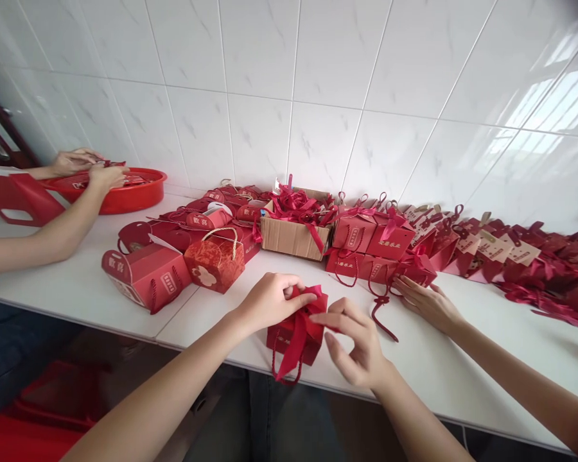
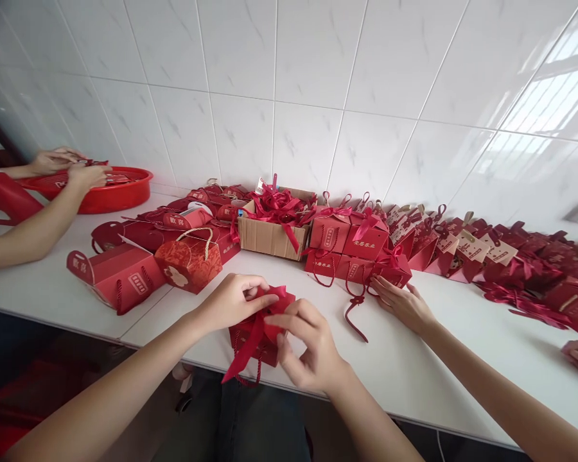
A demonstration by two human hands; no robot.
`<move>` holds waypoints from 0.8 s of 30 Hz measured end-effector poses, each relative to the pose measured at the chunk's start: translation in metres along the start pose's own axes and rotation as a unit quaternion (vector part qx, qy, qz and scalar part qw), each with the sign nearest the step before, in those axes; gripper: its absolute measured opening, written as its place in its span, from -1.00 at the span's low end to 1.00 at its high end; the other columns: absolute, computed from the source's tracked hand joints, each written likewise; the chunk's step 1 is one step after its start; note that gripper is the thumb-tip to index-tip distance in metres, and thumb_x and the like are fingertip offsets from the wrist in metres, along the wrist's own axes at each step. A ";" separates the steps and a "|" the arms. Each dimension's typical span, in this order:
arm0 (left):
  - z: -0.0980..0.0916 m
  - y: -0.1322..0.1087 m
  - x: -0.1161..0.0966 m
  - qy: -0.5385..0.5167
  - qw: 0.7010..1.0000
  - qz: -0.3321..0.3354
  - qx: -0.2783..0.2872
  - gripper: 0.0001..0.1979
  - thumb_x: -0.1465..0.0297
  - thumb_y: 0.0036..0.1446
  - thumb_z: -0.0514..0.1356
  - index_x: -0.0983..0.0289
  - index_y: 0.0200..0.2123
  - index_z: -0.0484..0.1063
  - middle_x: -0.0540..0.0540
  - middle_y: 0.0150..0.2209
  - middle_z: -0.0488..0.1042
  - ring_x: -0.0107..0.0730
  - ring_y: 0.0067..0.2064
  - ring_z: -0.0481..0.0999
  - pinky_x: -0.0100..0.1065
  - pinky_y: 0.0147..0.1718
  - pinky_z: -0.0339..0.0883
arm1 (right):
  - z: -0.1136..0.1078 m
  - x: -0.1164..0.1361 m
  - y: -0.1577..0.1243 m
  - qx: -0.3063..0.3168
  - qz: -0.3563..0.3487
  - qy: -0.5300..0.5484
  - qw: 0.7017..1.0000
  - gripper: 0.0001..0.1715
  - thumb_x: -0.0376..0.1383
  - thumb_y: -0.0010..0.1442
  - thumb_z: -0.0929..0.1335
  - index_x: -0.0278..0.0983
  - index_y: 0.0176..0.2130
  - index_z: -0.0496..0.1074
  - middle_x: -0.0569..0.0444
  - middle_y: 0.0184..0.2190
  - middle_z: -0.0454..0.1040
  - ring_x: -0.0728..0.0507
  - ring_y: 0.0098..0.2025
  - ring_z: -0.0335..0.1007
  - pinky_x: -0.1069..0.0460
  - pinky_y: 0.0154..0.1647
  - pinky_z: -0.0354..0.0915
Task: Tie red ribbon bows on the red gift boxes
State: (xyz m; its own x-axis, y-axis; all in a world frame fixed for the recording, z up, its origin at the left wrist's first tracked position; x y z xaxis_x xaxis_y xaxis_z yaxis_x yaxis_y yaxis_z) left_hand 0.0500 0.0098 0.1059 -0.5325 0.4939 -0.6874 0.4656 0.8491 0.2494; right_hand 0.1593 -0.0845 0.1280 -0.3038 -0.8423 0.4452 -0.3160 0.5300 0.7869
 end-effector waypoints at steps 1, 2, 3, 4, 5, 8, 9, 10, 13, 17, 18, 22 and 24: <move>-0.003 -0.002 0.000 -0.015 1.000 0.001 -0.009 -0.66 0.10 0.14 0.15 0.26 -0.43 0.44 -0.08 -0.62 0.27 -0.49 -0.56 0.20 -0.43 -0.56 0.03 | -0.009 -0.005 0.002 -0.028 0.017 -0.012 0.999 -0.69 -0.44 0.18 0.25 -0.28 -0.09 0.44 0.03 -0.36 0.29 -0.06 -0.34 0.26 0.01 -0.33 0.27; -0.007 -0.005 0.001 -0.029 0.999 0.000 -0.022 -0.66 0.10 0.17 0.12 0.26 -0.41 0.43 -0.06 -0.57 0.32 -0.47 -0.52 0.26 -0.43 -0.53 0.08 | -0.017 -0.014 0.004 -0.057 0.044 -0.028 0.997 -0.72 -0.42 0.20 0.26 -0.27 -0.10 0.43 0.03 -0.35 0.32 -0.07 -0.32 0.27 0.00 -0.31 0.26; -0.011 -0.009 0.003 -0.038 0.999 -0.003 -0.037 -0.66 0.10 0.18 0.10 0.25 -0.41 0.41 -0.04 -0.52 0.36 -0.45 -0.48 0.31 -0.43 -0.51 0.11 | -0.025 -0.024 0.005 -0.080 0.078 -0.043 0.993 -0.76 -0.38 0.22 0.27 -0.25 -0.12 0.43 0.03 -0.33 0.34 -0.08 -0.29 0.28 0.00 -0.30 0.25; -0.016 -0.012 0.006 -0.043 0.998 -0.006 -0.053 -0.65 0.10 0.19 0.09 0.25 -0.43 0.38 -0.02 -0.48 0.37 -0.42 -0.43 0.34 -0.43 -0.49 0.13 | -0.029 -0.036 0.006 -0.091 0.112 -0.056 0.988 -0.80 -0.33 0.23 0.28 -0.24 -0.13 0.43 0.02 -0.30 0.36 -0.09 -0.26 0.29 0.00 -0.29 0.25; -0.020 -0.016 0.008 -0.044 0.997 -0.008 -0.066 -0.65 0.11 0.20 0.09 0.25 -0.45 0.35 0.00 -0.45 0.37 -0.40 -0.39 0.35 -0.42 -0.47 0.15 | -0.030 -0.047 0.007 -0.087 0.144 -0.062 0.984 -0.80 -0.28 0.24 0.29 -0.23 -0.14 0.43 0.01 -0.26 0.37 -0.10 -0.21 0.31 -0.01 -0.26 0.25; -0.027 -0.027 0.013 -0.042 0.996 0.003 -0.077 -0.67 0.15 0.20 0.10 0.25 -0.49 0.30 0.02 -0.38 0.36 -0.35 -0.28 0.39 -0.38 -0.31 0.24 | -0.013 -0.075 0.012 -0.005 0.207 -0.053 0.977 -0.70 -0.14 0.24 0.31 -0.20 -0.08 0.43 -0.03 -0.10 0.37 -0.15 -0.04 0.32 -0.05 -0.08 0.26; -0.026 -0.030 0.014 -0.043 0.997 0.010 -0.070 -0.69 0.16 0.19 0.11 0.25 -0.49 0.30 0.03 -0.35 0.36 -0.33 -0.24 0.39 -0.35 -0.22 0.26 | -0.005 -0.080 0.014 0.028 0.216 -0.046 0.975 -0.68 -0.11 0.23 0.31 -0.20 -0.08 0.44 -0.04 -0.07 0.37 -0.16 0.00 0.32 -0.07 -0.01 0.25; -0.025 -0.033 0.014 -0.047 0.997 0.016 -0.058 -0.71 0.18 0.18 0.12 0.24 -0.47 0.30 0.04 -0.32 0.37 -0.31 -0.19 0.40 -0.32 -0.14 0.25 | 0.002 -0.083 0.016 0.054 0.220 -0.039 0.973 -0.68 -0.10 0.22 0.32 -0.21 -0.11 0.45 -0.05 -0.05 0.37 -0.17 0.02 0.31 -0.09 0.03 0.24; -0.023 -0.038 0.016 -0.062 0.997 0.018 -0.033 -0.77 0.21 0.15 0.16 0.24 -0.43 0.32 0.08 -0.20 0.40 -0.24 -0.05 0.39 -0.27 0.02 0.20 | 0.014 -0.086 0.021 0.088 0.231 -0.020 0.969 -0.71 -0.09 0.19 0.33 -0.26 -0.27 0.46 -0.07 -0.07 0.40 -0.19 0.01 0.33 -0.12 0.04 0.23; -0.019 -0.039 0.020 -0.133 0.991 -0.009 0.000 -0.81 0.24 0.12 0.19 0.24 -0.40 0.36 0.14 -0.06 0.39 -0.17 0.09 0.34 -0.23 0.09 0.17 | 0.017 -0.092 0.024 0.080 0.277 0.048 0.956 -0.70 -0.07 0.15 0.36 -0.27 -0.29 0.46 -0.03 -0.15 0.47 -0.17 -0.09 0.38 -0.09 -0.05 0.28; -0.017 -0.038 0.021 -0.165 0.986 -0.015 0.013 -0.82 0.25 0.13 0.18 0.24 -0.38 0.38 0.15 -0.02 0.39 -0.16 0.12 0.32 -0.23 0.09 0.18 | 0.020 -0.096 0.022 0.080 0.297 0.080 0.948 -0.68 -0.06 0.15 0.35 -0.27 -0.28 0.47 -0.02 -0.20 0.49 -0.16 -0.14 0.40 -0.07 -0.10 0.30; -0.011 -0.038 0.021 -0.255 0.965 -0.037 0.042 -0.87 0.30 0.14 0.16 0.23 -0.33 0.43 0.15 0.11 0.33 -0.15 0.19 0.27 -0.24 0.10 0.18 | 0.027 -0.107 0.013 0.059 0.346 0.198 0.915 -0.63 -0.04 0.14 0.36 -0.27 -0.24 0.53 -0.01 -0.30 0.53 -0.12 -0.26 0.43 -0.03 -0.20 0.32; -0.010 -0.038 0.023 -0.258 0.964 -0.043 0.046 -0.88 0.32 0.14 0.15 0.23 -0.33 0.44 0.14 0.12 0.33 -0.14 0.19 0.28 -0.23 0.11 0.19 | 0.028 -0.111 0.010 0.044 0.345 0.216 0.912 -0.64 -0.06 0.12 0.39 -0.26 -0.22 0.54 -0.01 -0.29 0.54 -0.12 -0.25 0.43 -0.03 -0.18 0.32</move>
State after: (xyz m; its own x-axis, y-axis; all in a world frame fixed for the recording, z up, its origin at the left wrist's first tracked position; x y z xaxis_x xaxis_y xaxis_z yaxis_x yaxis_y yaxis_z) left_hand 0.0130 -0.0090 0.0878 -0.1600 0.2429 -0.9568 0.5095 0.8505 0.1307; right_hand 0.1649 0.0165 0.0746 -0.0815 -0.2549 0.9635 -0.2604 0.9386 0.2263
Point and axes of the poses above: each hand's wrist, its own y-axis towards the middle knuckle, its own z-axis out of the palm, x = y × z, the point moved 10 cm from there along y, towards the middle knuckle
